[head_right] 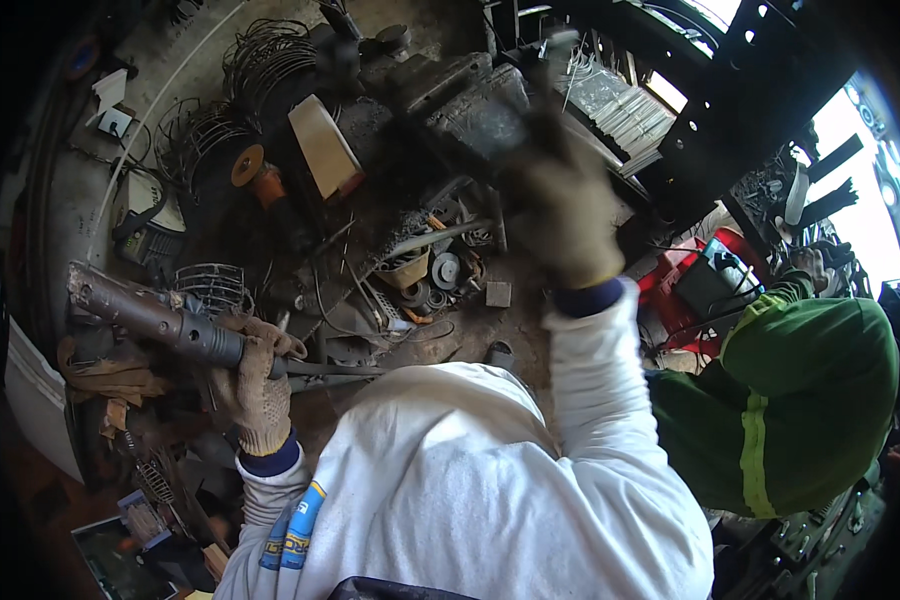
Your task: The person welds metal rods onto a wire cage using a welding torch, then grinds the welded joints with an angle grinder.
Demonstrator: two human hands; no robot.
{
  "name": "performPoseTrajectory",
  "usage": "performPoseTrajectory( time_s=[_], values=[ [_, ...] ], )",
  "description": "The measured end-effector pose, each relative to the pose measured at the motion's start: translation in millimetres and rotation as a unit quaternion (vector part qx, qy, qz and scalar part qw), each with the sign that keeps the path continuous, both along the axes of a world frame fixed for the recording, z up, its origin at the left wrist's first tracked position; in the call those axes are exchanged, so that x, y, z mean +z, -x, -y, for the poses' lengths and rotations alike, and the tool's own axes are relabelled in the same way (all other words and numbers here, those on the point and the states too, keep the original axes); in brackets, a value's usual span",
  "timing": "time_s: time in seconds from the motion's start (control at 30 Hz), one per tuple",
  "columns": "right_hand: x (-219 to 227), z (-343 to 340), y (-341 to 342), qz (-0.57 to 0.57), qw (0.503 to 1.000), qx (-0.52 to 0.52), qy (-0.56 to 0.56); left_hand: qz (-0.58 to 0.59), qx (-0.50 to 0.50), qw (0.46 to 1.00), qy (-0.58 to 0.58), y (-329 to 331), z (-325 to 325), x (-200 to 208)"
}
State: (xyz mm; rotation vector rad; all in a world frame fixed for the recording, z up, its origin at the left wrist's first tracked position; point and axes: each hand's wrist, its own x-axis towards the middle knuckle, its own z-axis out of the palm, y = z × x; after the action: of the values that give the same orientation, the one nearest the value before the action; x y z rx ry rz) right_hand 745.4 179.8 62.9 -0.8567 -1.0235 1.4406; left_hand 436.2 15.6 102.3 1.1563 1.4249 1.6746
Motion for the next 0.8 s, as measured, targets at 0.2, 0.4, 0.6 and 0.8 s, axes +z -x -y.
performPoseTrajectory(
  time_s=[0.2,0.4,0.6,0.8],
  values=[
    [-106.0,-37.9,-45.4,0.360,0.905,-0.160,-0.158,-0.008,-0.029,0.999,0.019,-2.7,-9.8,-6.9],
    [-59.6,23.5,25.5,0.150,0.977,0.146,0.033,0.032,-0.044,0.998,0.021,-5.7,-13.7,-12.5],
    [-40.7,-55.8,-51.1,0.145,0.982,-0.121,0.004,-0.012,-0.064,0.998,0.025,-10.7,-8.2,-7.0],
    [-124.1,21.4,42.7,0.378,0.891,0.221,-0.123,0.008,-0.059,0.998,0.024,-17.0,-14.2,-2.2]
  ],
)
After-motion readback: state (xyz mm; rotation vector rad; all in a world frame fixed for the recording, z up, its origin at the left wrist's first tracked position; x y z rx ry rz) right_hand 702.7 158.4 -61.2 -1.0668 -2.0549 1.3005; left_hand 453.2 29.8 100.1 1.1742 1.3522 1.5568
